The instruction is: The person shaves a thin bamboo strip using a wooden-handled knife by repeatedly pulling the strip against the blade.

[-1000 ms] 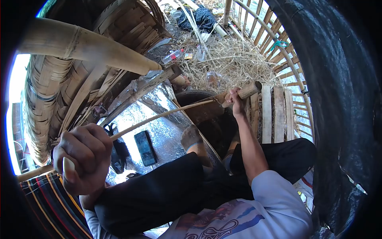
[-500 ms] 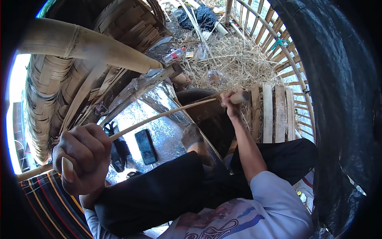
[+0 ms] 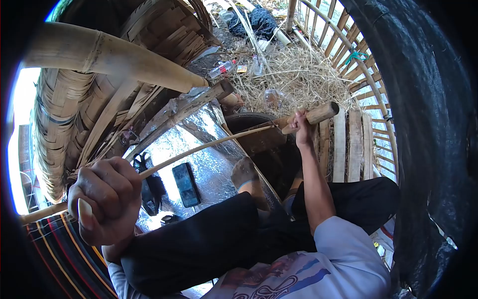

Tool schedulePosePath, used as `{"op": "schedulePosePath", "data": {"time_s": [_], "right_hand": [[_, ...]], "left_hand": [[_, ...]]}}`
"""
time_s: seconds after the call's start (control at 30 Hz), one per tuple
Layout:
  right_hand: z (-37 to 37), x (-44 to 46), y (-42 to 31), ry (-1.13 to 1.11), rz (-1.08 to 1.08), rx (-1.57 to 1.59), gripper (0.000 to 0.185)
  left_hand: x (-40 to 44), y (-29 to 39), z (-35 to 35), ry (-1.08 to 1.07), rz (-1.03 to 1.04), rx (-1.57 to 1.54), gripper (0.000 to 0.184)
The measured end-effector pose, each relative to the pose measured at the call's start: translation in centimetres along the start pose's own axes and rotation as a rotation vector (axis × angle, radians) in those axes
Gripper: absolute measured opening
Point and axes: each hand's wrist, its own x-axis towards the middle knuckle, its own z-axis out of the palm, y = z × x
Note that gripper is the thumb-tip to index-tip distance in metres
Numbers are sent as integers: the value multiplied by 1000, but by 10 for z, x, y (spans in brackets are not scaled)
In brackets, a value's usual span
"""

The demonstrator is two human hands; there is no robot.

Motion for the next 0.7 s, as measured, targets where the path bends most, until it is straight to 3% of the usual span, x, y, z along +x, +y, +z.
{"op": "schedulePosePath", "data": {"time_s": [0.1, 0.13, 0.17, 0.23, 0.3, 0.37, 0.43, 0.5, 0.53, 0.57, 0.63, 0.7], "right_hand": [[12, -4, -10, -111, -142, 106, 29], [11, -12, -1, -91, 5, 119, 28], [-6, -12, 28, -147, -30, -111, 23], [4, -15, 19, -160, -184, -459, 22], [3, -15, 11, -20, 78, -133, 30], [3, -5, 5, -71, -10, 138, 31], [-1, -6, 12, -87, -22, 113, 30], [0, -17, 31, -79, -62, -354, 29], [-5, -17, 28, -127, -233, -545, 29], [0, -11, 18, -133, -244, -540, 29], [5, -12, 5, 32, 49, -70, 28], [4, -8, 1, -37, -52, 137, 24]], "left_hand": [[-4, 0, -6, -28, -1, -17, 47], [-3, 0, -7, -41, -16, -17, 46], [-2, 0, -5, -45, -4, -29, 46], [0, 1, -5, -31, -29, 6, 45], [-2, 2, -4, -14, -25, 49, 44], [-6, 1, -6, -64, 2, 22, 44], [-6, 1, -9, -57, -15, 29, 43], [-4, 0, -9, -41, -28, -6, 44], [-1, 0, -7, -48, -10, -6, 44], [-1, 1, -3, -20, -1, 25, 45], [-5, 2, -3, 17, -19, 65, 46], [-6, 1, -7, -34, -22, 20, 47]]}}
